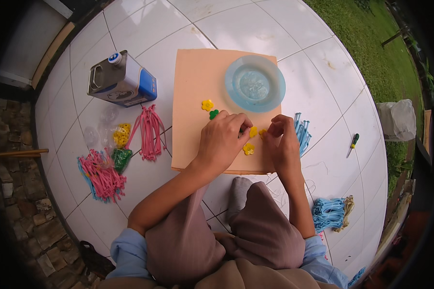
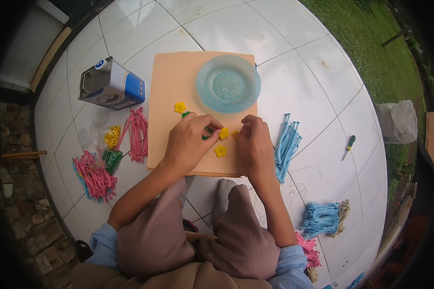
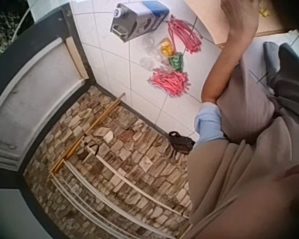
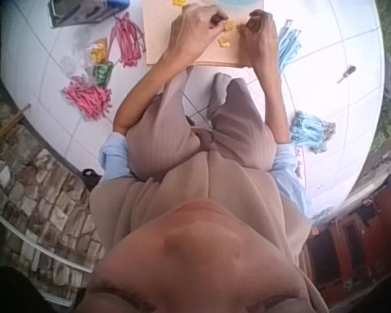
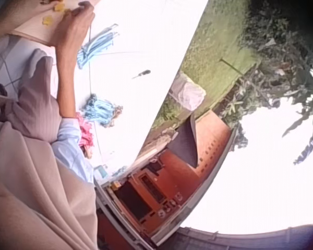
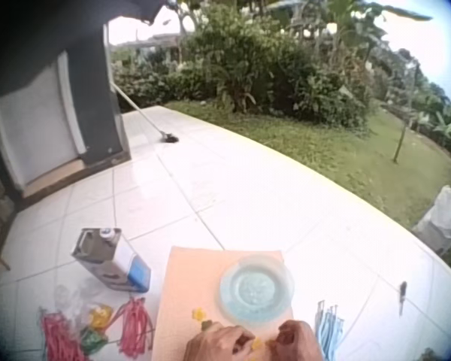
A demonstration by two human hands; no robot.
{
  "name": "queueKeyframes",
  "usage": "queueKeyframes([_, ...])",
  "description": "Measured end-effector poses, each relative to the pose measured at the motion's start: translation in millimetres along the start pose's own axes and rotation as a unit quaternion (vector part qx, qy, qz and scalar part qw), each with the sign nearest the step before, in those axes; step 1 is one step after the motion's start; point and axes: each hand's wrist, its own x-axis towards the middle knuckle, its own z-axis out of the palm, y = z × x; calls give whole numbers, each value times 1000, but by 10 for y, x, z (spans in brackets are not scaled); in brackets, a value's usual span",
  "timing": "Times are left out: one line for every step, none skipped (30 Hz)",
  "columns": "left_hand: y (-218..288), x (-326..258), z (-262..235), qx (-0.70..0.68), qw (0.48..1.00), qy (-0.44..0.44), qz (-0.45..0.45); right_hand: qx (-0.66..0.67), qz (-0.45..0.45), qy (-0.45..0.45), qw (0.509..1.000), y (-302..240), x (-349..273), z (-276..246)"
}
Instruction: The person applies liquid from a bowl to pink straps, places them onto a box, and then applies small yellow and green flower-shaped components to a surface.
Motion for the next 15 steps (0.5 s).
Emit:
queueKeyframes([6, 0, 33, -1, 1000, 0, 0, -1, 1, 0, 1000, 15, 9, -24])
queueKeyframes([5, -2, 67, 36, 999, 8, 25, 26, 23, -8, 999, 18, 26, -57])
queueKeyframes([10, 1, 90, 73, 996, 17, 51, 52, 45, -14, 998, 8, 44, -92])
queueKeyframes([16, 0, 102, 71, 996, 17, 51, 39, 37, -7, 999, -16, 55, -115])
queueKeyframes([21, -4, 110, 100, 992, 30, 70, 38, 37, -7, 999, -31, 61, -147])
queueKeyframes([24, -5, 115, 129, 987, 43, 89, 64, 50, -12, 997, -37, 66, -179])
queueKeyframes([27, -4, 112, 130, 987, 43, 89, 91, 62, -18, 994, -48, 70, -203])
queueKeyframes([32, -2, 101, 97, 989, 60, 96, 91, 61, -18, 994, -67, 76, -218])
queueKeyframes([72, 13, 62, 64, 990, 76, 104, 148, 73, -22, 986, -85, 71, -232])
queueKeyframes([119, 27, 9, 64, 990, 75, 104, 204, 85, -25, 975, -95, 61, -234])
queueKeyframes([178, 48, -62, -67, 997, -10, -22, 205, 86, -25, 975, -104, 44, -217])
queueKeyframes([219, 71, -122, -196, 965, -93, -148, 212, 45, -14, 976, -132, 27, -193])
queueKeyframes([186, 75, -109, -196, 965, -93, -147, 219, 3, -2, 976, -160, 6, -170])
queueKeyframes([130, 73, -75, -266, 949, -82, -144, 207, -11, 8, 978, -186, -25, -158])
queueKeyframes([98, 74, -63, -335, 929, -70, -140, 208, -12, 9, 978, -198, -44, -144])
